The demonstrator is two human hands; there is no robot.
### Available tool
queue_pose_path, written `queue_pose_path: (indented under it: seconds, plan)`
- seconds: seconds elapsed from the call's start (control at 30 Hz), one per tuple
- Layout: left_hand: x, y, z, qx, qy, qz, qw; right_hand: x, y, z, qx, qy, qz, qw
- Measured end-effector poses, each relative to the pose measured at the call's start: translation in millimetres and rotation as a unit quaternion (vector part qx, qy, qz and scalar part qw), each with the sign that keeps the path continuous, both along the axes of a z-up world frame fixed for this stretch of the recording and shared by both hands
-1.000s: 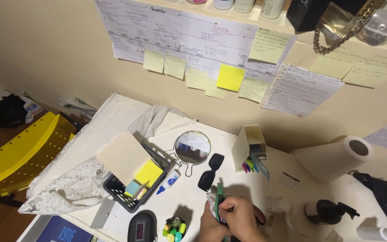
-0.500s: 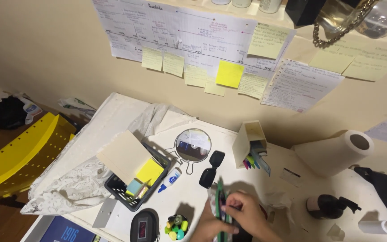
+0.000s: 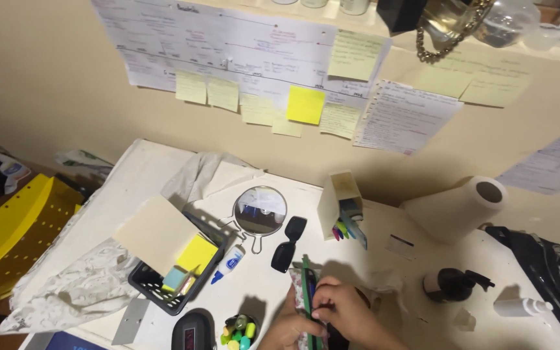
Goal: The person organizes stationery items on a cluttered desk. They pick up pens and highlighters from a pencil case and place them into a small wooden organizer. They also move a ruler and other small items into the organizer.
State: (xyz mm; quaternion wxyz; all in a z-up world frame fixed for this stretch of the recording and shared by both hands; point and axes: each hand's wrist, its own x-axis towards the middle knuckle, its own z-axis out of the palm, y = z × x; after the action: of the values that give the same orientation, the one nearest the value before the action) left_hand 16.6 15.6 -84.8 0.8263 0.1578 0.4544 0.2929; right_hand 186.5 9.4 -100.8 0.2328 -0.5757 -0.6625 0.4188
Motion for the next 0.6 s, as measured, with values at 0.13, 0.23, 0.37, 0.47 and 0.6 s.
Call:
queue_pose_path:
  seconds: [0.13, 0.23, 0.37, 0.47, 0.6]
  plan:
    - [5.2, 0.8, -30.6, 0.017, 0.033, -0.011, 0.999, 2.0, 1.2, -8.8, -0.047, -0.071, 0.007, 0.996]
    - [9.4, 0.3, -32.5, 0.017, -0.005, -0.008, 1.0, 4.4, 2.9, -5.6, -0.068, -0.082, 0.03, 0.994]
    - [10.9, 14.2, 39.5, 0.012, 0.061, -0.047, 0.997, 19.3, 23.7, -13.9, 0.016, -0.011, 0.013, 1.0]
    - [8.9, 34.4, 73.4, -0.016, 0.107, -0.1, 0.989, 19.3, 41.7, -10.3, 0.077, -0.024, -0.042, 0.996]
    - [9.0, 51.1, 18.0, 0.006, 0.032, -0.075, 0.997, 10.6, 56.7, 9.5, 0.17, -0.018, -0.098, 0.98]
